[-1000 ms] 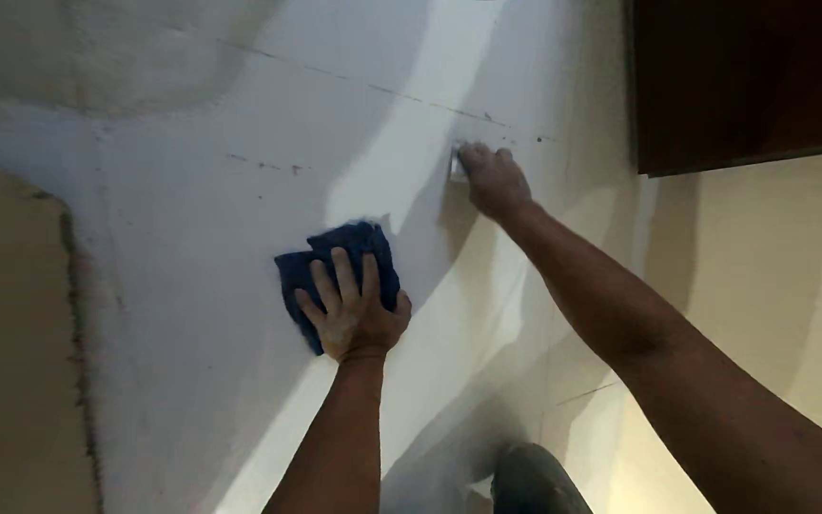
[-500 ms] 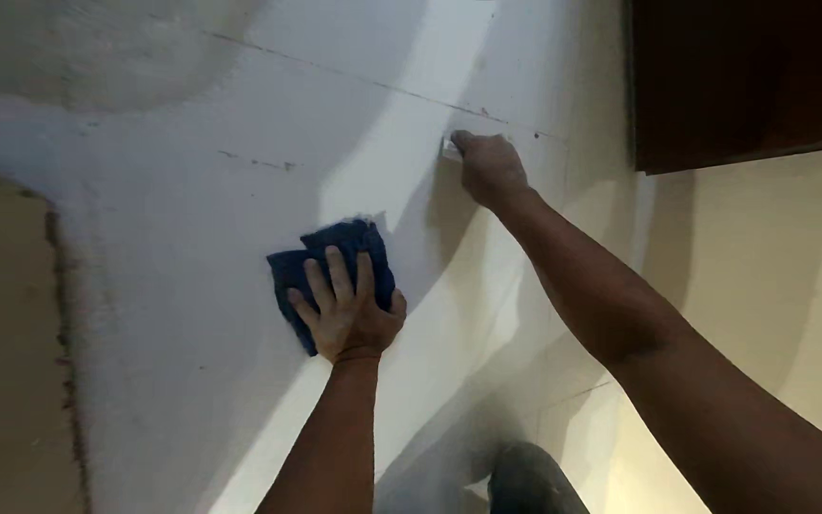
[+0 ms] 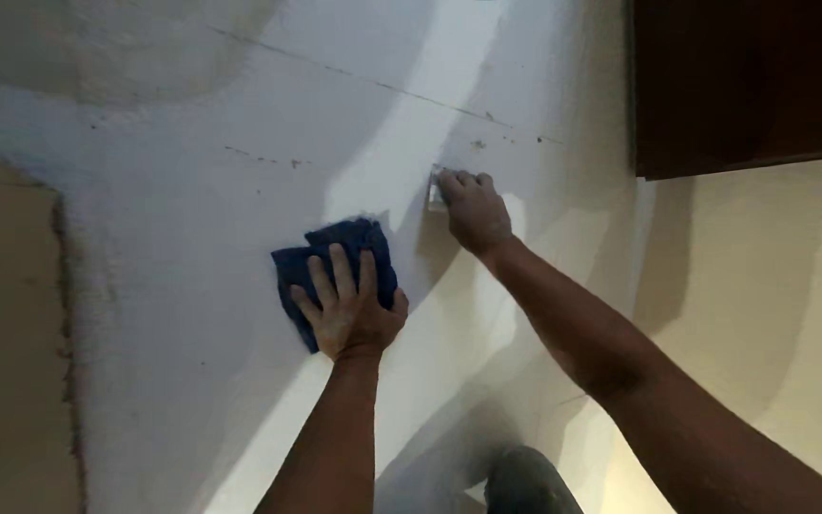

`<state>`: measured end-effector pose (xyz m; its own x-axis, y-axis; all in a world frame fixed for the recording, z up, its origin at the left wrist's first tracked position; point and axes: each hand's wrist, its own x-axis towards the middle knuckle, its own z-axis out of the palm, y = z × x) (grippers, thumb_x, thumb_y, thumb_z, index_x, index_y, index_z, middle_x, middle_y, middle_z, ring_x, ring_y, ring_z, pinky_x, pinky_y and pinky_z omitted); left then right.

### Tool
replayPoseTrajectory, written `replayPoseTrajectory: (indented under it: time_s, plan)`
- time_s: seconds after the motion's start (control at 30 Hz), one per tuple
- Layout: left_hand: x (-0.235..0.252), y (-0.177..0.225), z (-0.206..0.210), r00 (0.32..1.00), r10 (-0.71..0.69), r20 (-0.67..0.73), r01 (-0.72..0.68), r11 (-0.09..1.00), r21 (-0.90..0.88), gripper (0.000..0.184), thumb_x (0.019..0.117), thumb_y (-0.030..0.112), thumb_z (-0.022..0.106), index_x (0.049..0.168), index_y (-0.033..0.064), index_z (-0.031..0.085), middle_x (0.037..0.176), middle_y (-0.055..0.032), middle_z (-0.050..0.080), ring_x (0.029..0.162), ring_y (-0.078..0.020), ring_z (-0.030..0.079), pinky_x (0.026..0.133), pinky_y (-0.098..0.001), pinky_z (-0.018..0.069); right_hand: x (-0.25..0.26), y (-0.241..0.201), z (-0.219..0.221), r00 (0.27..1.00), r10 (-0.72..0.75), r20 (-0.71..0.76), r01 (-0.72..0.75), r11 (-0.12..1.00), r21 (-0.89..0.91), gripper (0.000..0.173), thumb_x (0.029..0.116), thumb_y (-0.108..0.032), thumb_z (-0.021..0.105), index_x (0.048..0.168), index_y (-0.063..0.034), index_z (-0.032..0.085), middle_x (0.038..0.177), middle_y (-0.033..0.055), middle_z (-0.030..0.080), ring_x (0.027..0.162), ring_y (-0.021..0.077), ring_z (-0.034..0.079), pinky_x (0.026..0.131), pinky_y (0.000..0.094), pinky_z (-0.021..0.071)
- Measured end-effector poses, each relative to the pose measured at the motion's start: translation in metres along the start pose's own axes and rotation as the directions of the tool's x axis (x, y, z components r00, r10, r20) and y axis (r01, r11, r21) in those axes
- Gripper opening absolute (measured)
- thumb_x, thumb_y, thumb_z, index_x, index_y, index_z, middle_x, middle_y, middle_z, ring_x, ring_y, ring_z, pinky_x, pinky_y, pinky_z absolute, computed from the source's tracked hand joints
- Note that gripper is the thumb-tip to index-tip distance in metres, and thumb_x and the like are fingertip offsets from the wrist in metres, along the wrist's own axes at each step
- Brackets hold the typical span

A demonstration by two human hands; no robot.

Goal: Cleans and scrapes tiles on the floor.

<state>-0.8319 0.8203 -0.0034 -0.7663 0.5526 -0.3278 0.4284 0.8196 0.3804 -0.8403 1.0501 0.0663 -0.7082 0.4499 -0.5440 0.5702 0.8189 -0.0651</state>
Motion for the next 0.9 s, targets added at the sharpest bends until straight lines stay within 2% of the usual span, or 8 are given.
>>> replayPoseTrajectory:
  time_s: [0.13, 0.27, 0.4, 0.53, 0.63, 0.73, 0.83, 0.9]
  plan:
    - [0.004, 0.002, -0.003, 1.000, -0.003, -0.020, 0.003, 1.000, -0.008, 0.079, 0.0886, 0.057, 0.052, 0.157, 0.0172, 0.042, 0.168, -0.0176, 0.023, 0.156, -0.0440, 0.013, 0.116, -0.0753, 0.0068, -0.004, -0.006, 0.000, 0.999, -0.031, 0.035, 0.031, 0.999, 0.012, 0.042, 0.1062, -0.018, 0.051, 0.148, -0.0181, 0.054, 0.148, 0.0163, 0.054, 0.140, 0.0406, 0.046, 0.095, 0.0562, 0.0525]
    - [0.003, 0.000, 0.001, 0.999, 0.002, -0.033, -0.001, 1.000, 0.023, 0.079, 0.0889, 0.059, 0.049, 0.157, 0.0193, 0.041, 0.169, -0.0157, 0.024, 0.156, -0.0423, 0.014, 0.117, -0.0741, 0.0074, 0.014, -0.005, -0.006, 1.000, 0.008, -0.007, -0.007, 0.998, 0.064, 0.038, 0.1047, -0.016, 0.051, 0.142, -0.0167, 0.059, 0.141, 0.0140, 0.060, 0.132, 0.0397, 0.053, 0.093, 0.0553, 0.0548]
    - [0.004, 0.001, 0.000, 1.000, 0.000, -0.031, 0.000, 1.000, -0.001, 0.079, 0.0889, 0.057, 0.051, 0.157, 0.0172, 0.042, 0.168, -0.0173, 0.024, 0.156, -0.0442, 0.014, 0.116, -0.0753, 0.0058, 0.009, -0.008, -0.011, 0.999, 0.033, 0.042, -0.036, 0.997, 0.073, 0.042, 0.1067, -0.016, 0.048, 0.149, -0.0182, 0.054, 0.149, 0.0140, 0.054, 0.138, 0.0407, 0.048, 0.095, 0.0573, 0.0527]
    - [0.003, 0.000, 0.000, 1.000, 0.004, -0.028, -0.004, 1.000, 0.011, 0.079, 0.0888, 0.057, 0.051, 0.157, 0.0179, 0.042, 0.168, -0.0165, 0.025, 0.155, -0.0449, 0.015, 0.116, -0.0751, 0.0074, 0.015, -0.012, -0.012, 0.998, 0.057, -0.007, -0.056, 0.993, 0.104, 0.040, 0.1053, -0.015, 0.049, 0.144, -0.0162, 0.057, 0.142, 0.0145, 0.059, 0.131, 0.0404, 0.054, 0.094, 0.0551, 0.0543]
    - [0.005, 0.001, 0.000, 0.999, 0.003, -0.035, -0.003, 1.000, -0.003, 0.079, 0.0887, 0.056, 0.052, 0.157, 0.0169, 0.042, 0.168, -0.0178, 0.025, 0.155, -0.0450, 0.015, 0.116, -0.0756, 0.0070, 0.013, -0.011, -0.013, 0.998, 0.053, 0.019, -0.054, 0.994, 0.099, 0.042, 0.1060, -0.014, 0.048, 0.147, -0.0162, 0.055, 0.146, 0.0148, 0.056, 0.134, 0.0406, 0.052, 0.095, 0.0554, 0.0533]
    - [0.002, -0.001, 0.002, 0.999, 0.007, -0.035, -0.006, 1.000, 0.030, 0.080, 0.0885, 0.058, 0.049, 0.157, 0.0184, 0.041, 0.168, -0.0165, 0.024, 0.156, -0.0444, 0.015, 0.116, -0.0755, 0.0081, 0.024, -0.010, -0.018, 0.996, 0.082, 0.022, -0.083, 0.993, 0.083, 0.043, 0.1037, -0.014, 0.050, 0.146, -0.0159, 0.056, 0.139, 0.0145, 0.062, 0.129, 0.0391, 0.057, 0.098, 0.0540, 0.0510]
    - [0.004, 0.002, -0.003, 1.000, -0.011, -0.007, 0.011, 1.000, 0.013, 0.080, 0.0884, 0.056, 0.053, 0.157, 0.0178, 0.042, 0.169, -0.0166, 0.023, 0.156, -0.0442, 0.014, 0.117, -0.0749, 0.0067, 0.012, -0.014, -0.017, 0.997, 0.044, 0.069, -0.051, 0.993, 0.106, 0.043, 0.1048, -0.014, 0.049, 0.147, -0.0180, 0.055, 0.143, 0.0130, 0.059, 0.132, 0.0394, 0.054, 0.097, 0.0555, 0.0526]
    - [0.002, 0.001, -0.002, 1.000, -0.001, -0.015, 0.001, 1.000, 0.007, 0.079, 0.0890, 0.056, 0.051, 0.157, 0.0175, 0.042, 0.168, -0.0177, 0.024, 0.156, -0.0452, 0.014, 0.116, -0.0751, 0.0061, 0.021, -0.011, -0.025, 0.996, 0.050, 0.069, -0.055, 0.996, 0.076, 0.042, 0.1040, -0.013, 0.050, 0.145, -0.0163, 0.056, 0.140, 0.0147, 0.062, 0.130, 0.0395, 0.056, 0.099, 0.0547, 0.0505]
